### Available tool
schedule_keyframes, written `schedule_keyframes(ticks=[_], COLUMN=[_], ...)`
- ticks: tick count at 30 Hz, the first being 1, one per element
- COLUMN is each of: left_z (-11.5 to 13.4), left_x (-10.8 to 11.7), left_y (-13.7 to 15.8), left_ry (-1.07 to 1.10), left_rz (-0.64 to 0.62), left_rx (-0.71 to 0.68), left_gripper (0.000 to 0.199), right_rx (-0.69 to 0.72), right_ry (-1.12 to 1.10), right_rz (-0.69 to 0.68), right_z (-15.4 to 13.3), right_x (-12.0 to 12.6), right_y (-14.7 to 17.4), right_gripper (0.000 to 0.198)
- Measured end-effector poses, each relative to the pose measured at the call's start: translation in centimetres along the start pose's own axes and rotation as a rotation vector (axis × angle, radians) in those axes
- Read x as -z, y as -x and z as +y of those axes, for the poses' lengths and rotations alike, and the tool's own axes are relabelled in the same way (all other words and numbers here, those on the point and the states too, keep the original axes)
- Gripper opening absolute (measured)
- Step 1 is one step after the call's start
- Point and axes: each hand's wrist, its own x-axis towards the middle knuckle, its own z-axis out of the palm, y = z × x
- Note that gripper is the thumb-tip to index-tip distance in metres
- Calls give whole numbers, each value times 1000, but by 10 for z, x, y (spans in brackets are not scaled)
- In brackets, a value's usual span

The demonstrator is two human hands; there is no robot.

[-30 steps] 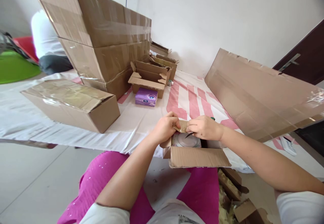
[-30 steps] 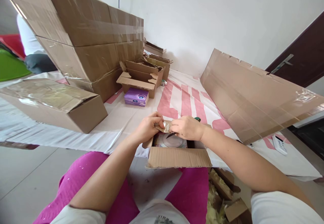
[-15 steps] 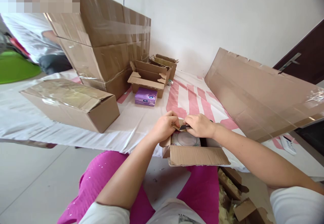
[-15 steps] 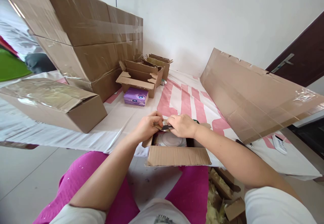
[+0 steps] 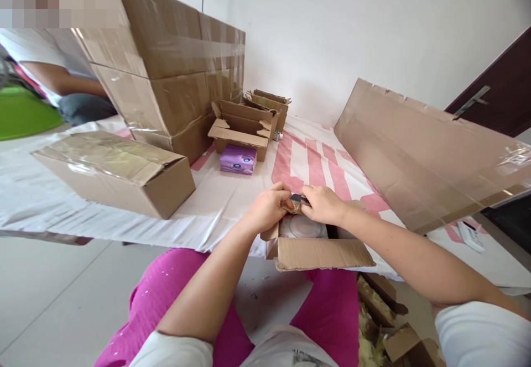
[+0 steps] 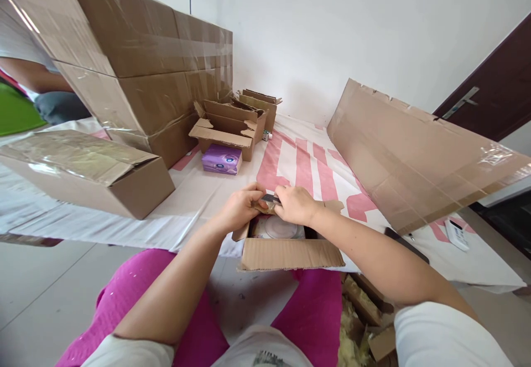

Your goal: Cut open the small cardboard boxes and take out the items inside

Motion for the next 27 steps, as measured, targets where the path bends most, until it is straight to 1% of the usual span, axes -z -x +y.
schedule_keyframes(ticks=[2, 5, 8, 10, 13, 15, 16, 17, 19, 21, 24, 27], left_z=[2, 5, 6, 6, 6, 6, 6, 6, 6, 5, 3, 1], left_x=[1, 3, 4, 3, 4, 5, 6, 7, 8, 8, 7, 6], left_y=[1, 3, 4, 3, 3, 3, 3, 4, 4, 4, 4, 3], left_ry=[16, 44, 48, 49, 53, 57, 59, 60, 65, 78, 89, 87], left_rz=[-8, -10, -11, -15, -16, -14, -12, -11, -18, -33, -47, -61], left_rx=[-2, -3, 3, 5, 6, -6, -19, -37, -78, -111, -134, -141], left_gripper=[13, 15, 16, 16, 17, 16, 15, 15, 14, 13, 17, 18], right_rx=[-10, 31, 100, 132, 262, 353, 369, 371, 348, 317, 256, 184], right_ry=[-111, -383, -606, -667, -618, -516, -462, -411, -330, -277, -217, -174], right_rz=[-17, -116, -173, -166, -86, 1, 36, 61, 87, 91, 91, 87], right_z=[4, 17, 29, 34, 32, 27, 25, 21, 16, 11, 6, 0], right_x=[3, 9, 12, 11, 7, 4, 3, 2, 2, 2, 3, 3], right_y=[-1, 0, 3, 5, 5, 3, 3, 2, 1, 0, 0, 0], right_gripper=[15, 14, 21, 25, 28, 20, 16, 12, 13, 14, 18, 17])
